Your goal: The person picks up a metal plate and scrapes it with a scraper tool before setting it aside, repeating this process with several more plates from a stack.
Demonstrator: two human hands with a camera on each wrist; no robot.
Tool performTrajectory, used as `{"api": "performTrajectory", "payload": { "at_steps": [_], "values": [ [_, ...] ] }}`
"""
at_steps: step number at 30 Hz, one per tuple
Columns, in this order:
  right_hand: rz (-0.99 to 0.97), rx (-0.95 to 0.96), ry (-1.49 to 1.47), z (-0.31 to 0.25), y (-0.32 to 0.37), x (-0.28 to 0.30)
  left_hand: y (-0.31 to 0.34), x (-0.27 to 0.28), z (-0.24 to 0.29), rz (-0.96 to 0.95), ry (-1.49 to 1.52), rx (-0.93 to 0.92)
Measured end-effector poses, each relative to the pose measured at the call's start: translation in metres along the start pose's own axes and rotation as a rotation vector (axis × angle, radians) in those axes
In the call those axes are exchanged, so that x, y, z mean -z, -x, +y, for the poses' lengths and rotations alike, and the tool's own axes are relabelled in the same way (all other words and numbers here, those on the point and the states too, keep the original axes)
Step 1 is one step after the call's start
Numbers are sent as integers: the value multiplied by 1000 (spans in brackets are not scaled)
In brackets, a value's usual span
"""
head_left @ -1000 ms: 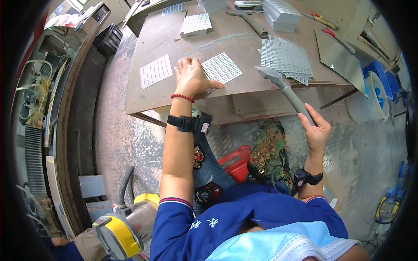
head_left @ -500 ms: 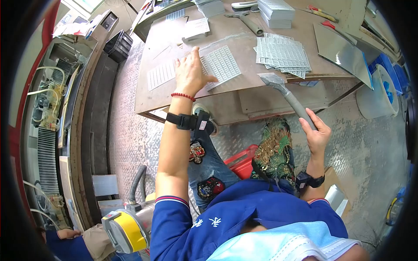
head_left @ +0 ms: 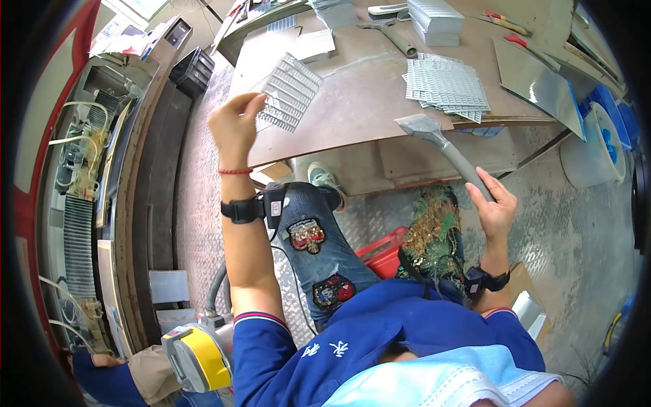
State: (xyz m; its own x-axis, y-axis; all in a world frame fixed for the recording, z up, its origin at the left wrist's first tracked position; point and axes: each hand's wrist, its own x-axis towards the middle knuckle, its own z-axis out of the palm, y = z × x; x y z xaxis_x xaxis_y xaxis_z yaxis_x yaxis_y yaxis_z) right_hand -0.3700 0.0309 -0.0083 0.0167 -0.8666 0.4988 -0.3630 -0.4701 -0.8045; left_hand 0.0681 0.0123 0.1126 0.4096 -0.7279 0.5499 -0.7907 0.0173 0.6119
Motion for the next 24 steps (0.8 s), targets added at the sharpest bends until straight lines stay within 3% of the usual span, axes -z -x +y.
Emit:
{"api": "performTrajectory", "payload": {
  "at_steps": [2, 5, 8, 14, 18, 19, 22, 24],
  "values": [
    [-5, 38, 1, -8, -10, -7, 14, 12, -1, 106, 348, 73],
    [-37, 235, 164, -27, -35, -26, 47, 9, -4, 175, 703, 343],
    [-65, 488, 359, -16, -64, -60, 91, -10, -8, 63, 841, 436],
    [-175, 561, 562, -12, -103, -114, 151, -44, 8, -48, 1079, 654],
    [2, 672, 555, -38, -91, -96, 172, -56, 6, -141, 1182, 735],
    [-47, 567, 405, -42, -81, -88, 177, -59, 6, -151, 1216, 750],
    [-427, -148, -152, -47, -42, -66, 185, -69, 4, -198, 1255, 776],
    [-614, -495, -319, -34, -24, -66, 189, -77, 6, -231, 1262, 747]
  ]
}}
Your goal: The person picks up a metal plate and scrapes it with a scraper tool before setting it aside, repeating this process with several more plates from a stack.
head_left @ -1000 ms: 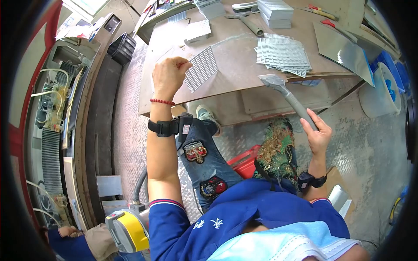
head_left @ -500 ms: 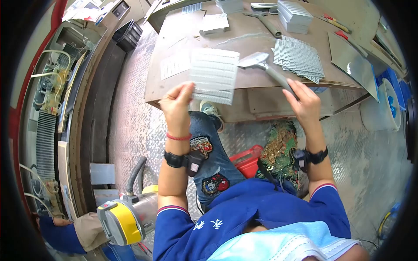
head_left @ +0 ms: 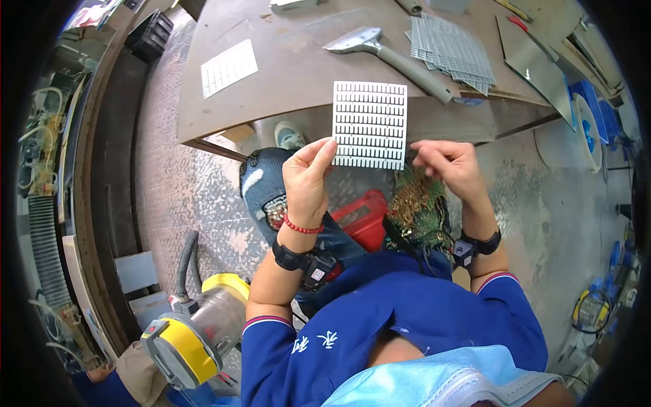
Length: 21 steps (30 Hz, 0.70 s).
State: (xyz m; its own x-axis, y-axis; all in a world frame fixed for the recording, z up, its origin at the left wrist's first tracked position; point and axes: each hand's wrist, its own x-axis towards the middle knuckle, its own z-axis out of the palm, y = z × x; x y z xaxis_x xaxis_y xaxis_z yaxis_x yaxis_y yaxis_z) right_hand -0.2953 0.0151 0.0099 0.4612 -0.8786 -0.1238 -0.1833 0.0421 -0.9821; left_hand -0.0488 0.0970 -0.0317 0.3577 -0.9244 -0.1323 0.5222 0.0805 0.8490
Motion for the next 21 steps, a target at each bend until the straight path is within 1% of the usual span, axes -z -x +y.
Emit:
{"api": "performTrajectory", "payload": {
  "at_steps": [2, 5, 9, 14, 19, 21],
  "values": [
    [-72, -106, -209, 18, 5, -6, 0, -3, -7, -6, -37, -7],
    [-66, -89, -344, 33, 8, -8, 2, -6, -13, -78, 12, -1],
    [-67, -80, -349, 33, 7, -8, 1, -5, -15, -115, 28, -11],
    [-51, -97, -272, 29, 10, -6, 1, 0, -17, -135, -6, 13],
    [-51, -75, -211, 32, 11, -5, 2, 1, -16, -159, -37, -17],
    [-65, -45, -187, 33, 12, -3, 1, 3, -16, -164, -80, 6]
  ]
}}
